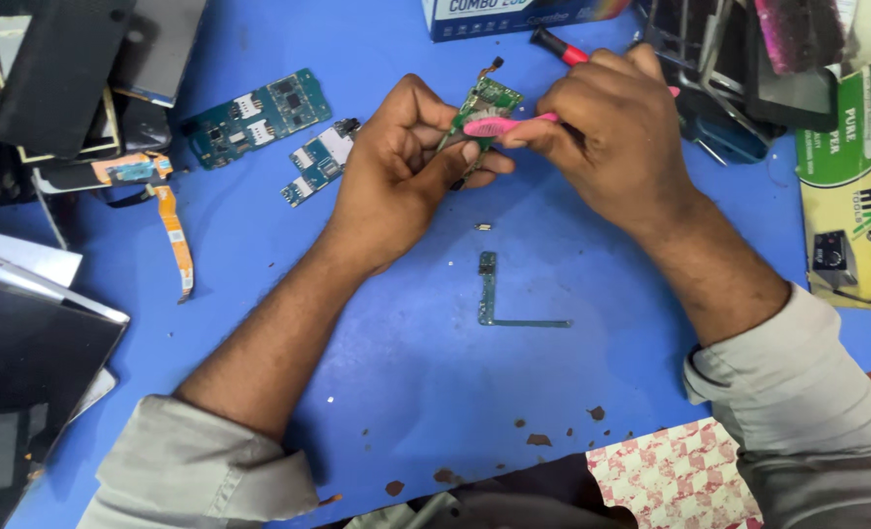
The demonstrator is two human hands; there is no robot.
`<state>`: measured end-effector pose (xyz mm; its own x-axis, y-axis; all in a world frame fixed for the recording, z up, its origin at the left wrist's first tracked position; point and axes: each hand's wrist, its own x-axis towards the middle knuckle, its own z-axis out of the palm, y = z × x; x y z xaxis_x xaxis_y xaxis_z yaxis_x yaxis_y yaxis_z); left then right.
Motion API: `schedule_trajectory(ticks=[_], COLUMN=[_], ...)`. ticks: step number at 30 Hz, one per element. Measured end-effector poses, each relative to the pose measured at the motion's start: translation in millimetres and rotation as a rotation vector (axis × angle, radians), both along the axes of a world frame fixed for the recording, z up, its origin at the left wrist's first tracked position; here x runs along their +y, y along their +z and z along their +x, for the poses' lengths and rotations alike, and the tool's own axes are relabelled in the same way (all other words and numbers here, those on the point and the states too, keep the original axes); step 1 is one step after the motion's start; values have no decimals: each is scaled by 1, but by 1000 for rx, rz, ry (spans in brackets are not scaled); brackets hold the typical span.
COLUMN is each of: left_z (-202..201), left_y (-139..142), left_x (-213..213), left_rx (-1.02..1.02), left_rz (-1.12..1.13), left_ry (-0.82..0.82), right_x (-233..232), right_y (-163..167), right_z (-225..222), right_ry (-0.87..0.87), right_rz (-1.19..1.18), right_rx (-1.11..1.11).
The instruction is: The person holds a phone motherboard in one hand and brushes its surface and connectors with a small pink brush, turning the board to clean different sides. Other phone boards and disassembled phone parts lie on the blue workbench around them.
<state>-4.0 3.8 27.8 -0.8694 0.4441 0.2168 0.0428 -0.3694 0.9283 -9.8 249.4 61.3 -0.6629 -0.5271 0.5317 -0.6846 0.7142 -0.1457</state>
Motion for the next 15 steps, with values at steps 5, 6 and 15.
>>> schedule_trajectory(ticks=[5,6,15], left_z=[0,0,-1], left_y=[4,5,4], left_x=[-3,-4,-8], left_rx=[-59,-65,20], left_rz=[46,37,26], left_ry=[26,35,80], right_x=[-8,-10,-19], right_y=[9,11,20], right_z=[5,6,12], right_ry=[88,94,111], right_rz=[7,-9,-113], right_rx=[9,-23,-154])
